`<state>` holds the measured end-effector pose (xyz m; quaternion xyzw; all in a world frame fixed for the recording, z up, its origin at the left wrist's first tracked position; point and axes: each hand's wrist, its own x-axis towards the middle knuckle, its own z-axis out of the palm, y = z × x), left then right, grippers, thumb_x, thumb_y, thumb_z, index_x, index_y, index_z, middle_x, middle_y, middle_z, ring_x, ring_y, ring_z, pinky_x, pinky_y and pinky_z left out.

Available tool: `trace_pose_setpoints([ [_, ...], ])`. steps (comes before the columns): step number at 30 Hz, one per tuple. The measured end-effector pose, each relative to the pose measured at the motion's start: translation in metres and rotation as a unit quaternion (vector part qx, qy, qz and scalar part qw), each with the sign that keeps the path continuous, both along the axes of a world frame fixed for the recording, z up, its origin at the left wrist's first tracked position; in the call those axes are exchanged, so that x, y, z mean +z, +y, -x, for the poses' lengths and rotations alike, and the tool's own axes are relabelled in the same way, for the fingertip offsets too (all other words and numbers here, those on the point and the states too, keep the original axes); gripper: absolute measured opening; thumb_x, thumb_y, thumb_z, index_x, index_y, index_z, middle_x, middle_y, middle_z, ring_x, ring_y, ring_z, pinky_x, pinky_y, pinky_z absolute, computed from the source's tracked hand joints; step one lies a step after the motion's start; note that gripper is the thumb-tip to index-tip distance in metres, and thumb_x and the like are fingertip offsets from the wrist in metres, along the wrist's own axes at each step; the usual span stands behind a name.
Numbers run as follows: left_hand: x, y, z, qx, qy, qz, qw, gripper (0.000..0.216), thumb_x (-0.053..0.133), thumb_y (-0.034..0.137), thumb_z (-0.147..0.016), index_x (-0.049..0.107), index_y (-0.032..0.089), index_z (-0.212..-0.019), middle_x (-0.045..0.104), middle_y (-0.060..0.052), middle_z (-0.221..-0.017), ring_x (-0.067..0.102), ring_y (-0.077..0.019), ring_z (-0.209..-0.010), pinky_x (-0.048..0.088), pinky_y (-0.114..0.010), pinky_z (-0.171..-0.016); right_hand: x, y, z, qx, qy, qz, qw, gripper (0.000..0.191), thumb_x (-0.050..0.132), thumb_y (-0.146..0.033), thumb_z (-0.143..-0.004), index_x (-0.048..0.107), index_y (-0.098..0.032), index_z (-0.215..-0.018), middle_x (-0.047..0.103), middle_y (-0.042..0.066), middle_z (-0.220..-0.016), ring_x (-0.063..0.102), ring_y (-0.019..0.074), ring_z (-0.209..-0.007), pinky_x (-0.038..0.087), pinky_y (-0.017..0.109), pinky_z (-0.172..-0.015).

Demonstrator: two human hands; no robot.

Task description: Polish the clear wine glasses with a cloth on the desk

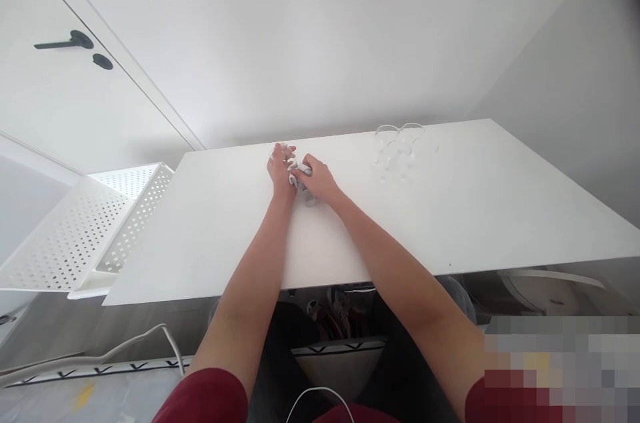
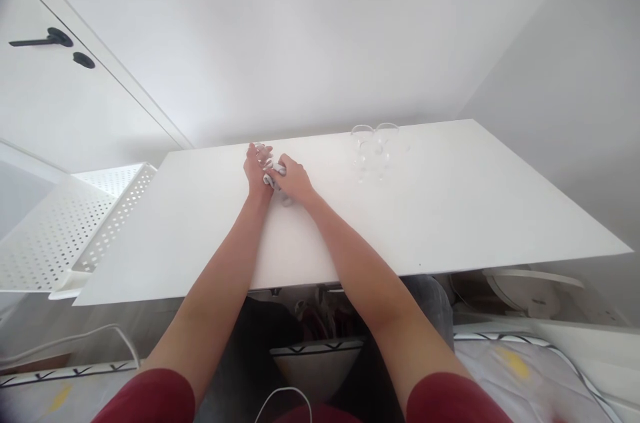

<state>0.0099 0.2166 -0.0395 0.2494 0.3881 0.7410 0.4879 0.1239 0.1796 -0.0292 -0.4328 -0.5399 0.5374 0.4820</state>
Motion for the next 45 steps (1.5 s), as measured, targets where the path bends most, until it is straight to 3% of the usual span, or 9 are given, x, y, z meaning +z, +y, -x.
trace_pose_setpoints([
  [4, 0.003, 0.001, 0.001, -0.081, -0.087, 0.015, 0.993, 0.048, 0.06, 0.063, -0.09, 0.067, 0.016, -0.088, 0.07, -0.006, -0.081, 0.063, -0.0118, -0.068, 0.049, -0.023, -0.064, 0.004, -0.002, -0.002, 0.153, 0.069, 0.096, 0.981, 0.043, 0.069, -0.061, -0.084, 0.05, -0.023, -0.078, 0.056, 0.001, -0.077, 0.053, 0.0182, -0.075, 0.044, 0.031, -0.068],
  [12, 0.002, -0.005, -0.001, -0.025, -0.029, -0.016, 0.999, 0.035, 0.073, 0.053, -0.086, 0.068, 0.019, -0.09, 0.072, -0.004, -0.093, 0.062, -0.0104, -0.071, 0.047, -0.023, -0.064, -0.004, -0.002, 0.007, -0.019, -0.222, -0.156, 0.962, 0.024, 0.067, -0.033, -0.087, 0.045, -0.025, -0.083, 0.057, -0.003, -0.076, 0.047, 0.0163, -0.067, 0.034, 0.028, -0.065],
  [16, 0.007, -0.007, 0.0, -0.106, -0.101, 0.005, 0.989, 0.04, 0.069, 0.058, -0.088, 0.066, 0.018, -0.09, 0.069, -0.004, -0.087, 0.062, -0.0112, -0.068, 0.048, -0.024, -0.063, 0.003, -0.003, 0.004, 0.058, -0.029, 0.006, 0.998, 0.032, 0.073, -0.044, -0.086, 0.05, -0.023, -0.078, 0.06, 0.0, -0.077, 0.055, 0.0174, -0.071, 0.043, 0.029, -0.065],
  [20, 0.011, -0.006, 0.001, -0.155, -0.152, -0.005, 0.976, 0.043, 0.064, 0.059, -0.09, 0.066, 0.017, -0.091, 0.068, -0.005, -0.086, 0.061, -0.0107, -0.067, 0.048, -0.023, -0.06, 0.01, -0.004, -0.004, 0.186, 0.159, 0.153, 0.957, 0.035, 0.075, -0.051, -0.084, 0.058, -0.021, -0.083, 0.062, 0.002, -0.077, 0.06, 0.0171, -0.071, 0.05, 0.03, -0.066],
  [25, 0.007, -0.004, 0.002, -0.121, -0.126, -0.016, 0.984, 0.039, 0.067, 0.057, -0.088, 0.066, 0.018, -0.092, 0.067, -0.005, -0.087, 0.062, -0.0119, -0.07, 0.048, -0.024, -0.062, 0.0, -0.004, 0.004, 0.064, -0.023, -0.03, 0.997, 0.031, 0.075, -0.045, -0.083, 0.053, -0.023, -0.083, 0.059, -0.002, -0.075, 0.052, 0.0147, -0.071, 0.043, 0.026, -0.064],
  [29, 0.003, -0.004, 0.004, -0.062, -0.052, -0.051, 0.995, 0.038, 0.072, 0.058, -0.085, 0.067, 0.021, -0.094, 0.068, -0.006, -0.099, 0.064, -0.0143, -0.082, 0.048, -0.025, -0.068, -0.008, -0.004, 0.008, -0.019, -0.169, -0.162, 0.972, 0.029, 0.066, -0.046, -0.09, 0.046, -0.026, -0.086, 0.051, -0.004, -0.072, 0.046, 0.0151, -0.067, 0.035, 0.026, -0.063],
  [35, -0.002, 0.003, 0.011, 0.006, -0.057, -0.108, 0.993, 0.04, 0.073, 0.061, -0.086, 0.062, 0.029, -0.108, 0.061, -0.008, -0.135, 0.063, -0.0154, -0.105, 0.053, -0.026, -0.079, -0.008, 0.004, -0.003, -0.23, -0.017, -0.087, 0.969, 0.033, 0.059, -0.055, -0.095, 0.046, -0.031, -0.113, 0.059, -0.002, -0.088, 0.057, 0.0172, -0.08, 0.045, 0.029, -0.073],
  [41, -0.004, -0.001, 0.003, -0.064, -0.032, -0.154, 0.986, 0.055, 0.089, 0.049, -0.074, 0.061, 0.033, -0.118, 0.053, -0.007, -0.15, 0.057, -0.0215, -0.132, 0.055, -0.035, -0.101, -0.017, 0.013, 0.008, -0.041, 0.201, 0.051, 0.977, 0.035, 0.066, -0.054, -0.088, 0.059, -0.025, -0.107, 0.069, 0.005, -0.106, 0.065, 0.0195, -0.094, 0.055, 0.033, -0.08],
  [45, -0.003, -0.005, -0.002, -0.121, -0.035, -0.152, 0.98, 0.055, 0.093, 0.045, -0.068, 0.065, 0.03, -0.113, 0.056, -0.007, -0.145, 0.056, -0.0268, -0.137, 0.052, -0.044, -0.111, -0.026, 0.017, 0.007, -0.118, 0.174, -0.009, 0.978, 0.03, 0.068, -0.042, -0.083, 0.067, -0.022, -0.105, 0.072, 0.004, -0.104, 0.064, 0.0196, -0.096, 0.054, 0.035, -0.088],
])
